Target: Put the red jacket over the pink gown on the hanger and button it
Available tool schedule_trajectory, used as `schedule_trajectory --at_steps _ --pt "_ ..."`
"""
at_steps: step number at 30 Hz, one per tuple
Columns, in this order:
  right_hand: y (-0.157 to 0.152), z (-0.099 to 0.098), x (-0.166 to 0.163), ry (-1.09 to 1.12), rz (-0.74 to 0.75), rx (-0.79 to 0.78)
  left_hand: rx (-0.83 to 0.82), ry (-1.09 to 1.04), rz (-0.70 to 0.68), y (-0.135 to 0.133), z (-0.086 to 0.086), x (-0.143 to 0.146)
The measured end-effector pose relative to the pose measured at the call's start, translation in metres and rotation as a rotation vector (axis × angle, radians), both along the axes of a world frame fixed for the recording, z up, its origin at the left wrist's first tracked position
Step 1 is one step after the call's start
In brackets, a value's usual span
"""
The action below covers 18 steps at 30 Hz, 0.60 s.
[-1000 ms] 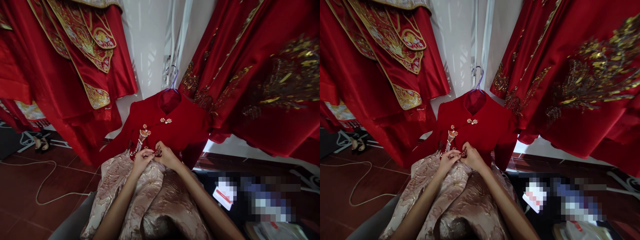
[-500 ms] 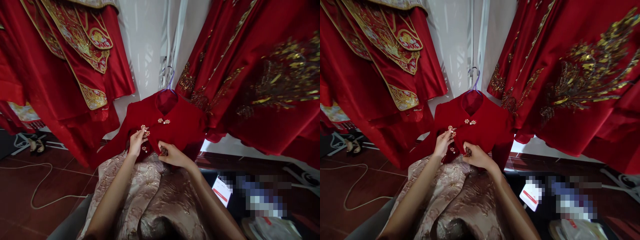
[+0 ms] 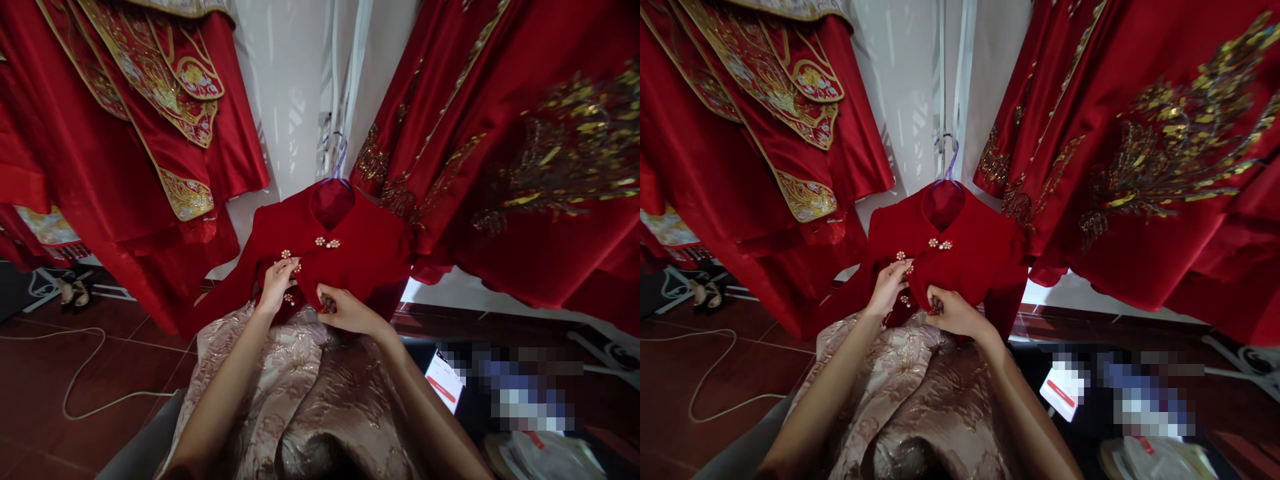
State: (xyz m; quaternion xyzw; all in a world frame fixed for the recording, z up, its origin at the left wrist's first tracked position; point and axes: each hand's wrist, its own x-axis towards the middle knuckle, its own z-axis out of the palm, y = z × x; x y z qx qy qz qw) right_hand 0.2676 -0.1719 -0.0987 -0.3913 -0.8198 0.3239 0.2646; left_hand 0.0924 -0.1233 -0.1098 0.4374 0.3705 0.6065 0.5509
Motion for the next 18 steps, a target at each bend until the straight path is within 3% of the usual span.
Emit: schedule_trajectory --at_steps 3,7,11,15,18 --pt "-0.001 0.001 0.005 -0.052 0.042 -0.033 0.155 0.16 -0.046 0.006 0.011 0.011" --pt "-0.002 0.003 0.012 -0.071 0.078 -0.068 0.516 0.449 -0.009 0.018 0.03 0.027" --pt "-0.004 0.006 0.017 -0.071 0.064 -0.1 0.815 0.932 0.158 0.023 0.049 0.032" --pt "-0.005 0.009 0.019 -0.081 0.058 -0.105 0.956 1.297 0.302 0.024 0.064 0.032" --pt "-0.005 0.01 0.023 -0.085 0.065 -0.117 1.006 1.455 0.317 0.027 0.07 0.033"
